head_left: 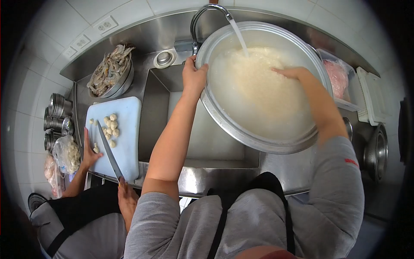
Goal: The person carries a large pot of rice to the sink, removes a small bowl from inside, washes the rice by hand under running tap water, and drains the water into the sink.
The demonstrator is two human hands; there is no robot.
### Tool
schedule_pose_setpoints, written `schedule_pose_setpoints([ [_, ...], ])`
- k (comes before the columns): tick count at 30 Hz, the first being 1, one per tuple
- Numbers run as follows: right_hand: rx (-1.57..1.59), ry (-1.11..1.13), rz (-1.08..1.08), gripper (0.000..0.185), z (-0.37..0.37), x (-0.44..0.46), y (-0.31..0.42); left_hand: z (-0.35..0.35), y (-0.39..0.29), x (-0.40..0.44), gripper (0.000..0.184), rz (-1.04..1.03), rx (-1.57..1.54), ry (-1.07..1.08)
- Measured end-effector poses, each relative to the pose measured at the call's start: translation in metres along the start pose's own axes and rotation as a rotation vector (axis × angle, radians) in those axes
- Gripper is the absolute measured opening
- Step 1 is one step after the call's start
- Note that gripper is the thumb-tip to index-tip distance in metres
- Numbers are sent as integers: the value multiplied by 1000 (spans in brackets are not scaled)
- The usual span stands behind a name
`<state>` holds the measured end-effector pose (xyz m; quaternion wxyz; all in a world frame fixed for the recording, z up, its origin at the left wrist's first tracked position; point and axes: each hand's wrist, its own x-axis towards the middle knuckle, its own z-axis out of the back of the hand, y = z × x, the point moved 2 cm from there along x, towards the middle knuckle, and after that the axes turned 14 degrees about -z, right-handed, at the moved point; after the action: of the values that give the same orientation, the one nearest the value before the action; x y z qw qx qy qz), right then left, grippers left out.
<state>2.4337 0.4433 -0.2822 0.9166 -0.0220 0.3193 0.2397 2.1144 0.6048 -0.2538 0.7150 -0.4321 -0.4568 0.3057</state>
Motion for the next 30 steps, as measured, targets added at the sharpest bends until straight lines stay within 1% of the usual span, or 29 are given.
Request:
schedule_pose_setpoints([
  [1, 25, 106, -32, 92, -1, -27, -18, -1, 2, 0, 41, 0, -5, 3],
  [3, -30, 361, -78, 89, -12, -41, -58, -4, 7, 1, 39, -23, -101, -34],
  [4, -111, 514, -89, 84, -19, -57, -64, -4, 7, 0, 39, -23, -104, -34],
  [5, -128, 651, -31, 81, -30, -74, -66, -3, 8, 0, 38, -13, -97, -39],
  [6, -143, 788, 27, 77, -34, -119, -45, -4, 8, 0, 38, -3, -90, -43],
  [8, -427, 728, 136, 81, -39, -156, -18, -4, 4, 0, 39, -10, -119, -40],
  [9, -425, 690, 370, 72, -56, -156, -13, -4, 2, -1, 39, -13, -146, -41],
  [10, -510, 605, 551, 62, -76, -148, -4, -4, 3, -1, 39, -12, -144, -39],
  [11, -591, 491, 725, 53, -96, -140, 5, -3, 3, -1, 40, 9, -131, -28],
  [12, -759, 326, 841, 43, -109, -137, 21, -3, 3, -1, 40, 28, -120, -18],
  [14, -937, 104, 774, 31, -114, -162, 66, -3, 4, -1, 40, 9, -123, -24],
  [16, -773, -42, 625, 30, -123, -146, 95, -3, 5, -1, 39, -10, -125, -35],
  [18, -733, -181, 801, 32, -134, -94, 116, -3, 6, 0, 39, -35, -68, -19],
  [20, -512, -368, 808, 37, -135, -30, 140, -1, 3, 0, 40, -29, -24, -32],
  [22, -598, -368, 605, 45, -98, -23, 156, -2, 10, 2, 42, -48, 45, 4],
  [24, -469, -283, 334, 54, -54, -10, 155, 0, 2, 0, 43, -18, 73, 4],
  [26, -259, -259, 268, 60, -28, 40, 119, 1, -1, 0, 43, -28, 89, 10],
  [28, -171, -221, 108, 73, -3, 30, 67, 0, 2, 0, 43, -22, 68, 10],
  [30, -151, -118, 46, 73, 8, 14, 18, -1, 3, 1, 43, -17, 44, 14],
])
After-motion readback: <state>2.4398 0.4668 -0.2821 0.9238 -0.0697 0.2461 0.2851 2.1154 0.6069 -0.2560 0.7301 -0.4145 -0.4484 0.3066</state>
